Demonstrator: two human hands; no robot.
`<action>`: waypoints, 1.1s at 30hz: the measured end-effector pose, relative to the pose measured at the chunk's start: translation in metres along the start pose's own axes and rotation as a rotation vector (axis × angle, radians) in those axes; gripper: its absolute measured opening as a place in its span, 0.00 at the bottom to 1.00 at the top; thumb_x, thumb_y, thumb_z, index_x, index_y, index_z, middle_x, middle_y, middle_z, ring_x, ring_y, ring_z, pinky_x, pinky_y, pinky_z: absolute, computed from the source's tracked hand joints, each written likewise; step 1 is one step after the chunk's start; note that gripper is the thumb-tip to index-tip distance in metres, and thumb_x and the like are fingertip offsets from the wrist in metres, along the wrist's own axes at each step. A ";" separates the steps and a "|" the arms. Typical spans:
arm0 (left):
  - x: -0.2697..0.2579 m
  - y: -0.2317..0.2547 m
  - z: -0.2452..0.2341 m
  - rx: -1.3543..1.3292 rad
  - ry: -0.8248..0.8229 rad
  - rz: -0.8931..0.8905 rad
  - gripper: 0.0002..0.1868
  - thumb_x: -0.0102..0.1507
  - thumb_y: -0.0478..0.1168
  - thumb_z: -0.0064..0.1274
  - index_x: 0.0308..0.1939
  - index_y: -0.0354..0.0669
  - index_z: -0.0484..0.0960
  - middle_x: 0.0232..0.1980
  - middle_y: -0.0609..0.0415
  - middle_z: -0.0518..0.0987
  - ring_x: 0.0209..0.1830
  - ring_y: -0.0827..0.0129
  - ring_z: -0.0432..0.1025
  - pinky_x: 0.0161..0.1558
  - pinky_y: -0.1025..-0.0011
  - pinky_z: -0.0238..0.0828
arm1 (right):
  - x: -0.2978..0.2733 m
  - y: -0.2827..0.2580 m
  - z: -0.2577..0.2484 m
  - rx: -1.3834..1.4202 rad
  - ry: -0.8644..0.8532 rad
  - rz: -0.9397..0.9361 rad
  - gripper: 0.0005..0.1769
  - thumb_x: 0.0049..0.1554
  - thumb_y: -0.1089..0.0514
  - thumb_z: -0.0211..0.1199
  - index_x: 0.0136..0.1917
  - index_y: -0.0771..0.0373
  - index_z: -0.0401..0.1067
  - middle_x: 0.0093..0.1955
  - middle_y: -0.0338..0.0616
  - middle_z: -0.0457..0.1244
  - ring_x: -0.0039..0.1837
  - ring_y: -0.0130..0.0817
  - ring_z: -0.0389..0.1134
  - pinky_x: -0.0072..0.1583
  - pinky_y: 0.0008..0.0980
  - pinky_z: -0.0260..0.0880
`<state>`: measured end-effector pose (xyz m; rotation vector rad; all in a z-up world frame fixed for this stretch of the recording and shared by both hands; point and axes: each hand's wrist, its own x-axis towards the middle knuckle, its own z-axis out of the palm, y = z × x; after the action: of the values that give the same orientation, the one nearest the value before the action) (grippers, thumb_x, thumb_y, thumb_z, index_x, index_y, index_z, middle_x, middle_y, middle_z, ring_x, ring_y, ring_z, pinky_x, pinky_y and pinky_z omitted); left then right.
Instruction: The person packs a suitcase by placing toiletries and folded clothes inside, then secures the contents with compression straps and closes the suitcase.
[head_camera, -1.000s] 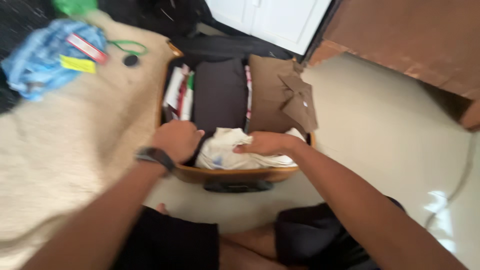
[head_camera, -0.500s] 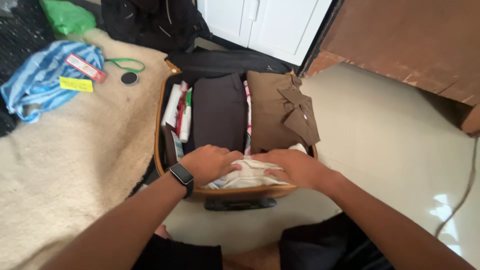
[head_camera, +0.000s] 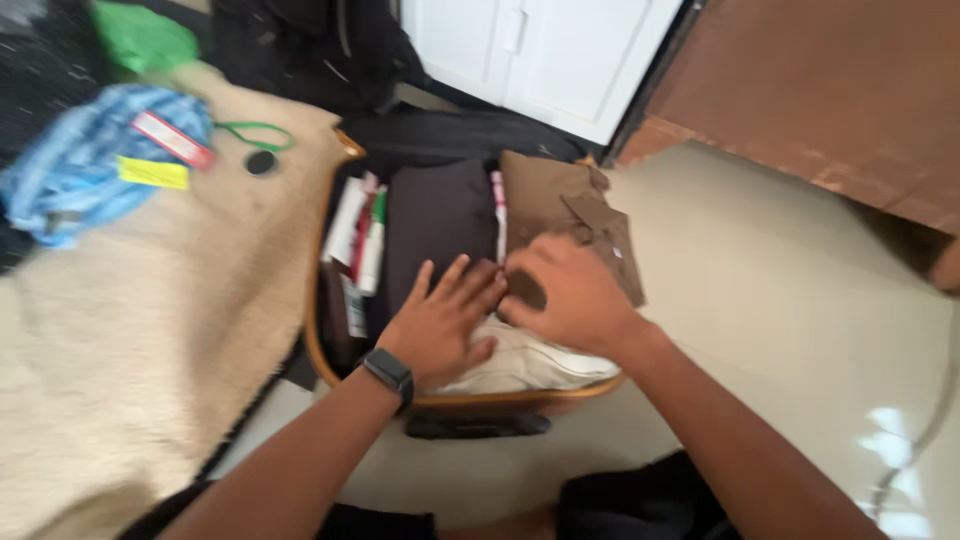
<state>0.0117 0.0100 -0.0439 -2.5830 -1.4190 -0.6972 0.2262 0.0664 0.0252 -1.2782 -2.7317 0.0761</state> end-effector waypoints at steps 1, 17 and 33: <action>-0.001 -0.009 -0.003 -0.022 -0.095 -0.087 0.40 0.63 0.61 0.44 0.73 0.42 0.66 0.78 0.43 0.60 0.79 0.49 0.46 0.70 0.40 0.37 | 0.008 -0.003 0.003 0.069 0.177 -0.025 0.31 0.55 0.42 0.63 0.68 0.53 0.68 0.67 0.52 0.61 0.72 0.51 0.59 0.69 0.51 0.59; -0.019 -0.060 -0.077 -0.012 -0.463 -0.498 0.29 0.68 0.59 0.40 0.62 0.45 0.76 0.63 0.45 0.77 0.65 0.50 0.70 0.65 0.46 0.64 | 0.148 -0.077 0.074 0.392 0.240 -0.362 0.25 0.62 0.44 0.58 0.64 0.61 0.74 0.69 0.50 0.65 0.73 0.50 0.64 0.74 0.46 0.63; -0.067 -0.150 -0.044 -0.170 0.050 -0.809 0.24 0.62 0.43 0.51 0.64 0.49 0.74 0.60 0.46 0.79 0.58 0.47 0.74 0.56 0.51 0.71 | 0.209 -0.124 0.103 -0.273 -0.219 -0.500 0.24 0.60 0.38 0.56 0.57 0.54 0.80 0.65 0.41 0.66 0.74 0.44 0.59 0.74 0.53 0.58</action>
<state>-0.1568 0.0279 -0.0526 -1.9941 -2.4902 -0.9789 -0.0145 0.1477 -0.0460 -0.6210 -3.2529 -0.2240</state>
